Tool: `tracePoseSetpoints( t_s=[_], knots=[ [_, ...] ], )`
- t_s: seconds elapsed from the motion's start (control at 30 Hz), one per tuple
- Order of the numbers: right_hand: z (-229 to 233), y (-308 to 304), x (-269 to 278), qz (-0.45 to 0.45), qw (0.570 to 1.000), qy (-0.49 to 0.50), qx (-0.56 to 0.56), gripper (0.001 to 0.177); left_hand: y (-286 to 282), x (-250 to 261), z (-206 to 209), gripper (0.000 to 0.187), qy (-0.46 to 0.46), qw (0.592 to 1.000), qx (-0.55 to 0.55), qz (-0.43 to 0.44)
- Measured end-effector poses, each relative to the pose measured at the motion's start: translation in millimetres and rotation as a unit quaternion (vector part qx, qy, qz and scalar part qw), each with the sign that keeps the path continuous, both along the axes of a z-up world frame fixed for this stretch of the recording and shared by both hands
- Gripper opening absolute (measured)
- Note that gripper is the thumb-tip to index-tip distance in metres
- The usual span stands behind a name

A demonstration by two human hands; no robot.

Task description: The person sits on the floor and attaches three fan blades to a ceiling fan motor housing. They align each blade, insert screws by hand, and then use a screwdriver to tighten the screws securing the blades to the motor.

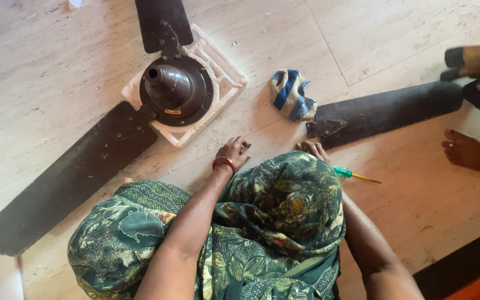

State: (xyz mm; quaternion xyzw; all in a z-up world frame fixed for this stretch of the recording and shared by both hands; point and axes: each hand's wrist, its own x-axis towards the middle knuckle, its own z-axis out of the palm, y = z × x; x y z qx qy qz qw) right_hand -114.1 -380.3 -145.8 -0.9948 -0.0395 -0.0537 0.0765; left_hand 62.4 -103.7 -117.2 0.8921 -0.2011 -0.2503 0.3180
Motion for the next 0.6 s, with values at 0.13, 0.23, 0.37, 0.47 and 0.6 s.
tracePoseSetpoints(
  t_s=[0.13,0.23,0.37,0.47,0.6],
  knots=[
    [-6.6,-6.6,3.3,-0.060,0.997,-0.039,0.016,0.046,-0.5,1.1,-11.7,0.036,0.005,1.000,0.025,0.004],
    [-9.4,-6.3,-0.4,-0.226,0.974,-0.030,-0.003,0.034,-1.3,2.1,-19.5,0.040,0.033,0.998,0.055,0.019],
    [-2.0,-29.4,0.1,-0.288,0.957,-0.040,0.008,0.055,-2.9,3.2,-26.6,0.042,-0.002,0.999,0.037,0.020],
    [-0.9,-40.6,2.5,-0.262,0.963,-0.054,0.005,0.061,-2.1,4.6,-28.9,0.039,0.002,0.999,0.040,0.021],
    [-3.5,-48.3,5.2,-0.232,0.972,-0.041,-0.013,0.053,-3.4,3.0,-28.5,0.037,-0.009,0.999,0.046,0.025]
  ],
)
